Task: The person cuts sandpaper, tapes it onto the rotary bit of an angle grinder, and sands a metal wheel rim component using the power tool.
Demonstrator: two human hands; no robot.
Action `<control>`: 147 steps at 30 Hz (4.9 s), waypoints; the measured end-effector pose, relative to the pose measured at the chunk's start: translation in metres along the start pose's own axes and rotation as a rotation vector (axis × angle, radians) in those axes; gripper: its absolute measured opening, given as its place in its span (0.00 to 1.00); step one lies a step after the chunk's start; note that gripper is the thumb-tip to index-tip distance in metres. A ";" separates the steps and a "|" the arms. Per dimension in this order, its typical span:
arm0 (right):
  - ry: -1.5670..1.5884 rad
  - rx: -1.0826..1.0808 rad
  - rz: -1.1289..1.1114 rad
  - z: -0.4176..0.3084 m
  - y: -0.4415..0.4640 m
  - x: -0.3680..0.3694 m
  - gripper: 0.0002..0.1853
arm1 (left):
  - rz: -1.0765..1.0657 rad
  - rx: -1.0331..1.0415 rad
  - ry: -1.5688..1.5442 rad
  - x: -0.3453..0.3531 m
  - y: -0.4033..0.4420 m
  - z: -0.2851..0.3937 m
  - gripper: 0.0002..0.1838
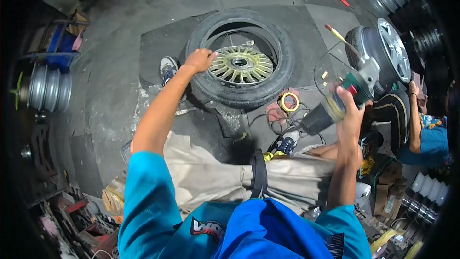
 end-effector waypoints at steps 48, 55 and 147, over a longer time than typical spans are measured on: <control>-0.009 -0.186 -0.541 -0.045 -0.057 0.062 0.42 | -0.299 0.191 -1.557 0.047 -0.179 0.330 0.35; -0.033 -0.290 -0.404 -0.044 -0.070 0.066 0.44 | -0.172 0.217 -1.631 0.039 -0.189 0.328 0.31; 0.026 0.133 -0.346 0.091 -0.129 0.115 0.16 | 0.096 -0.309 -1.034 -0.143 -0.221 0.017 0.26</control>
Point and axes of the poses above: each hand's wrist, its own y-axis towards the middle knuckle, its own x-axis out of the palm, z = x × y, the point moved 8 cm from there along y, towards the middle knuckle, and after that the axes turned 12 degrees about -y, right-handed, at the moved point
